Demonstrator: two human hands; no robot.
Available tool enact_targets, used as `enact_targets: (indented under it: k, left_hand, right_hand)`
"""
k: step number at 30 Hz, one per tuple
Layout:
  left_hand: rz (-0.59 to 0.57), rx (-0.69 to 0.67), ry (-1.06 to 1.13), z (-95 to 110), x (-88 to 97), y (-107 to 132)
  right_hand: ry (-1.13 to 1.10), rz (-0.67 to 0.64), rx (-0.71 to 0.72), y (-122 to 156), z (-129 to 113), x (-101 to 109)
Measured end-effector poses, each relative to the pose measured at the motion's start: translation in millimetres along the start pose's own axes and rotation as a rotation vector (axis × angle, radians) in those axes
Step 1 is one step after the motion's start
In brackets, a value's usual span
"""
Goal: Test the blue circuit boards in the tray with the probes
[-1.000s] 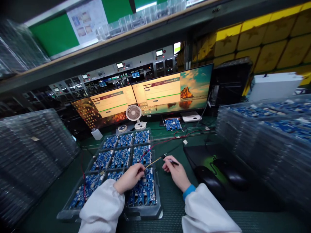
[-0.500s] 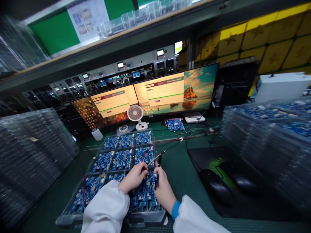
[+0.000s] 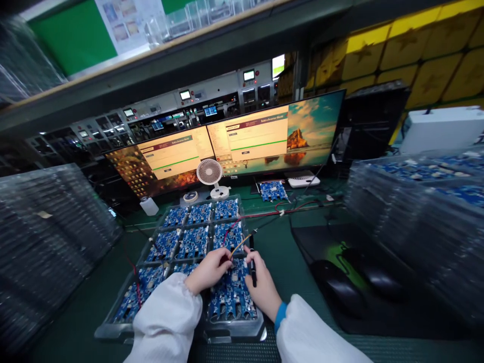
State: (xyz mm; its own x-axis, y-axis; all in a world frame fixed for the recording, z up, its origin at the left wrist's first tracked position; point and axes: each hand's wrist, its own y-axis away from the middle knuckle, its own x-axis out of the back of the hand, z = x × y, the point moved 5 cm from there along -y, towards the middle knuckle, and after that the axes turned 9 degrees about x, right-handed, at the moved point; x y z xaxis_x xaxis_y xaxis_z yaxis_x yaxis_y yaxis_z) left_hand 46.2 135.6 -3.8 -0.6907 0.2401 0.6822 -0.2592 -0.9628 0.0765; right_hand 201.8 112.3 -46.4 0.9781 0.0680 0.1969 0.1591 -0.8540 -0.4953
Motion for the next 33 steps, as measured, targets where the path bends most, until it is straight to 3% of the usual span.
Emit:
enact_targets:
  k: [6, 9, 12, 22, 33]
  left_hand:
    - [-0.079, 0.096, 0.224, 6.4, -1.8, 22.4]
    - [-0.114, 0.120, 0.197, 9.7, -6.3, 30.1]
    - [-0.078, 0.098, 0.136, 10.3, -7.3, 32.0]
    - [-0.056, 0.045, 0.091, 1.8, -15.7, 29.5]
    - [-0.075, -0.025, -0.126, 14.5, -13.2, 31.3]
  right_hand:
    - [-0.074, 0.118, -0.016, -10.1, 1.9, 23.7]
    - [-0.067, 0.238, -0.041, -10.5, 4.2, 39.8]
    - [-0.055, 0.295, -0.053, -9.6, 5.5, 47.9]
    - [-0.097, 0.227, -0.123, -9.0, 15.1, 43.0]
    - [-0.126, 0.165, -0.161, -11.4, 16.5, 36.9]
